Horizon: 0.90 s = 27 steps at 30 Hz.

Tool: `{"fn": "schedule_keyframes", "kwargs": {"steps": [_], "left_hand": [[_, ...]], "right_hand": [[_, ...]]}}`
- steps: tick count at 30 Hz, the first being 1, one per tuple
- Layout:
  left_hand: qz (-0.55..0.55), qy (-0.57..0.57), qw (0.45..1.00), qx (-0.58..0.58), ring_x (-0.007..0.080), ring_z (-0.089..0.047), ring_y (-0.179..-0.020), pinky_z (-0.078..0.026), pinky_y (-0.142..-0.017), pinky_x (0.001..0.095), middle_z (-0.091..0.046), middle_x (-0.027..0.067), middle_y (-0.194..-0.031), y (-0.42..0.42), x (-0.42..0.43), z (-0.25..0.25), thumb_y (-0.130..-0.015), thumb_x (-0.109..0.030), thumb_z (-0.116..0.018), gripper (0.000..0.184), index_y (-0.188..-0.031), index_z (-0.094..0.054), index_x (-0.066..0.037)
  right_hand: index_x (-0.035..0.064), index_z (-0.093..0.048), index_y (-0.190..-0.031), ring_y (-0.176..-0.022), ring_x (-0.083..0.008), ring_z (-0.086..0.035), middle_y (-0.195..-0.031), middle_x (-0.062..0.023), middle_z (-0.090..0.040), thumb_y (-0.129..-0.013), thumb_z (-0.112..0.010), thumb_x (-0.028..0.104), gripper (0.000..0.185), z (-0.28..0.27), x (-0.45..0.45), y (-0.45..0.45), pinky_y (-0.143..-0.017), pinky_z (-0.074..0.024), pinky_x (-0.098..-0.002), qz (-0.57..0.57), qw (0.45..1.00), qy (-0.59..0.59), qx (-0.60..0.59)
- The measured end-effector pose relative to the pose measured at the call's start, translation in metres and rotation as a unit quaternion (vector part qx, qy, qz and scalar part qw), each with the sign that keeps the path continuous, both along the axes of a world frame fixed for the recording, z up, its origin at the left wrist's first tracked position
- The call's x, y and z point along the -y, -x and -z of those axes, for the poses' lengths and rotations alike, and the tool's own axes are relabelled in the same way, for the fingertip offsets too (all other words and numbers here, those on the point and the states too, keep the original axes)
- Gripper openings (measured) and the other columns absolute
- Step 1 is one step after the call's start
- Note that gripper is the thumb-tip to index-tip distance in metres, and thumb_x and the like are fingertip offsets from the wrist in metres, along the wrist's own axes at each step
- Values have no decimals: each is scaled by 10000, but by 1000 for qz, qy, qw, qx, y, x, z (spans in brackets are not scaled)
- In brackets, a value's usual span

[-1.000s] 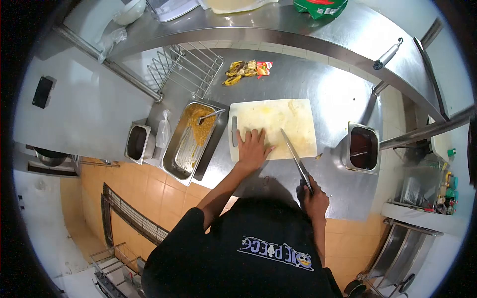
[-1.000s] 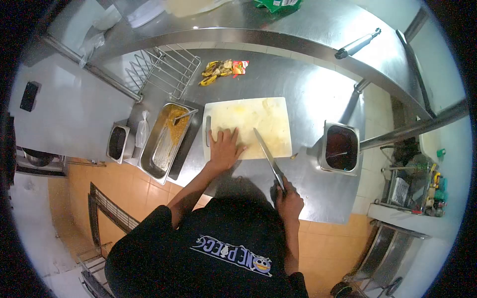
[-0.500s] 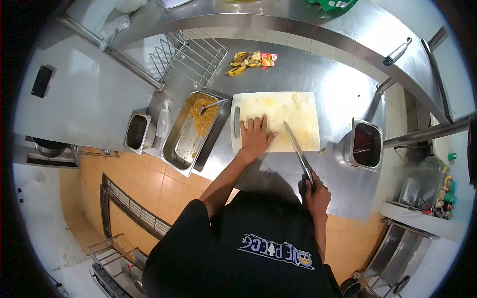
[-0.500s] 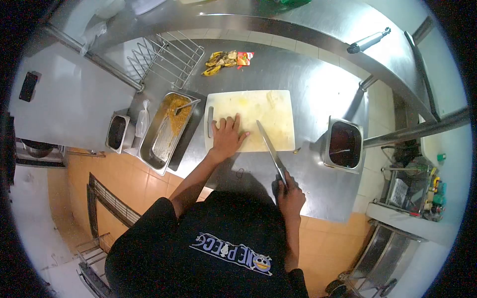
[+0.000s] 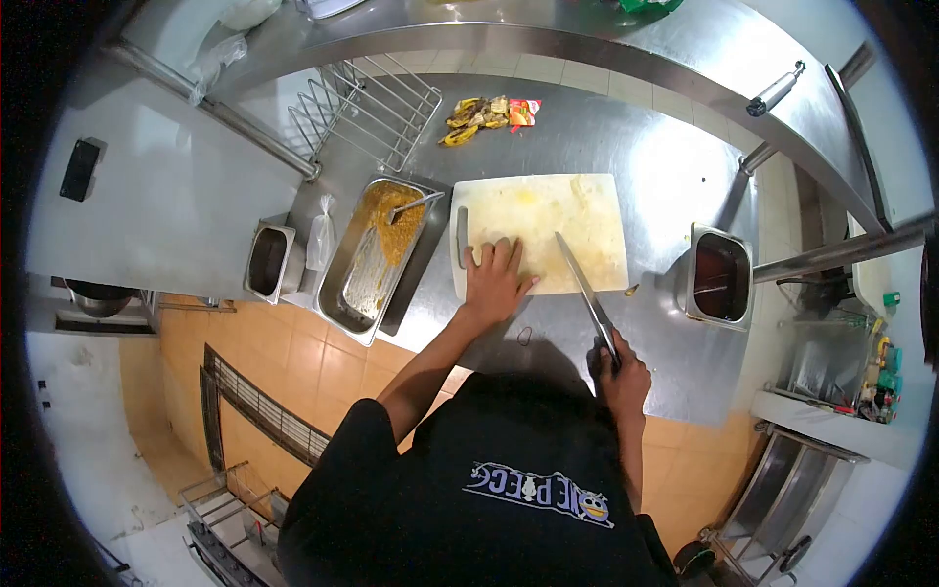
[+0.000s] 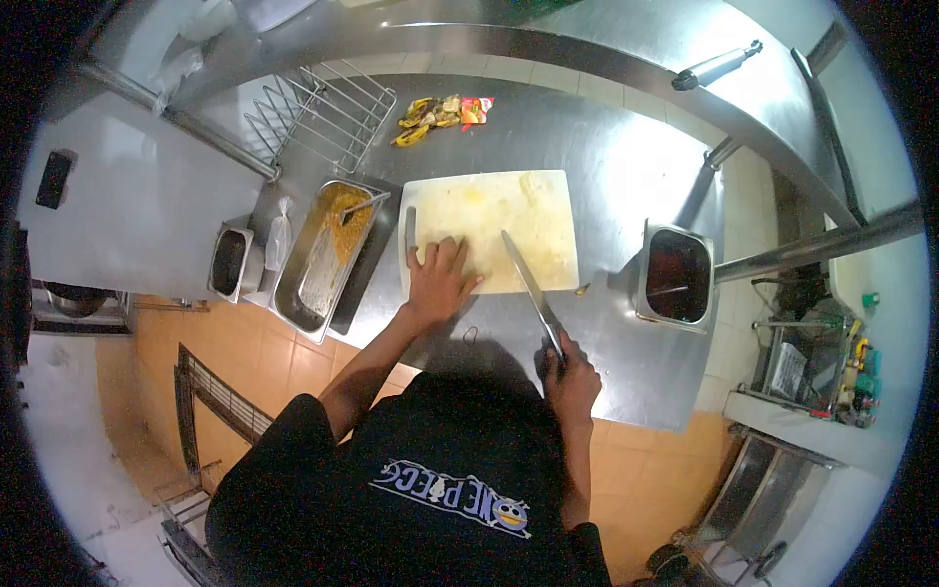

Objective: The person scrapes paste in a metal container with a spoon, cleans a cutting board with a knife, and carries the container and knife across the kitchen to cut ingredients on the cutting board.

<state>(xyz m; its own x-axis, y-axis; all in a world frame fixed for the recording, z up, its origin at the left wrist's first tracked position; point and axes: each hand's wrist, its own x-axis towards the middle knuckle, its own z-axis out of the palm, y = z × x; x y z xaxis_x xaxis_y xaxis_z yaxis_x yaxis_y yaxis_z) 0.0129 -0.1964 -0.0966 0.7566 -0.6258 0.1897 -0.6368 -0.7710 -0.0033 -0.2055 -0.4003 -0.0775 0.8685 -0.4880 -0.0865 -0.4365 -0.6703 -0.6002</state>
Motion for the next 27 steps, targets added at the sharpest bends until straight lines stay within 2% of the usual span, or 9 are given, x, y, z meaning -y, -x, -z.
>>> {"fn": "schedule_keyframes", "kwargs": {"steps": [3,7,9,12,16,19,23,27], "left_hand": [[-22,-21,999,-43,322,-471,-1201,-289,-1060,662,-510,141,-1278,-14,13,-3,-972,-565,-529,729,-1446,-528,-11],[-34,-32,999,-20,333,-497,-1190,-291,-1061,653,-545,141,-1252,-31,25,-2,-983,-579,-504,746,-1470,-508,-14],[-64,-59,992,-95,339,-516,-1183,-290,-1068,642,-570,144,-1230,-35,31,-8,-987,-591,-490,757,-1478,-499,-15],[-41,-59,997,-26,330,-500,-1193,-292,-1073,631,-555,139,-1244,-25,24,6,-972,-579,-528,746,-1458,-516,-13],[3,-41,999,-34,304,-457,-1196,-327,-1047,625,-483,123,-1280,-1,4,-4,-935,-525,-606,698,-1408,-537,-16],[31,-28,999,-1,307,-464,-1174,-330,-1037,627,-479,122,-1279,9,-7,-8,-925,-518,-617,710,-1407,-531,-4],[34,-39,998,-21,309,-454,-1191,-342,-1022,625,-473,122,-1289,1,-6,-10,-914,-519,-629,725,-1407,-529,3],[7,-55,998,-36,328,-509,-1200,-315,-1052,641,-532,129,-1293,-16,9,4,-937,-539,-596,749,-1444,-514,7]], "right_hand": [[258,-615,-1372,-860,-411,-703,-1032,-147,-723,-964,-637,268,409,0,1,0,-726,-563,-505,-10,1000,11,-11],[266,-606,-1387,-865,-418,-701,-1041,-150,-722,-968,-632,278,420,0,3,1,-723,-560,-510,-14,1000,-8,5],[278,-599,-1399,-862,-423,-700,-1038,-155,-722,-971,-628,297,429,-1,3,1,-718,-557,-513,-11,1000,-9,-6],[260,-606,-1395,-852,-422,-700,-1031,-161,-721,-973,-626,303,425,0,4,1,-715,-555,-512,-10,999,-1,-32],[236,-612,-1391,-841,-420,-700,-1022,-164,-720,-973,-625,305,424,0,5,2,-711,-555,-513,-9,998,9,-67],[218,-615,-1389,-825,-417,-700,-1008,-168,-717,-974,-623,309,424,-2,4,1,-699,-553,-518,-12,999,6,-49],[219,-615,-1388,-809,-414,-701,-990,-168,-716,-979,-618,308,419,-1,3,0,-688,-554,-519,-17,1000,3,0],[222,-603,-1401,-803,-413,-701,-985,-162,-718,-985,-612,308,425,9,6,4,-690,-558,-515,-27,999,9,16]]}}
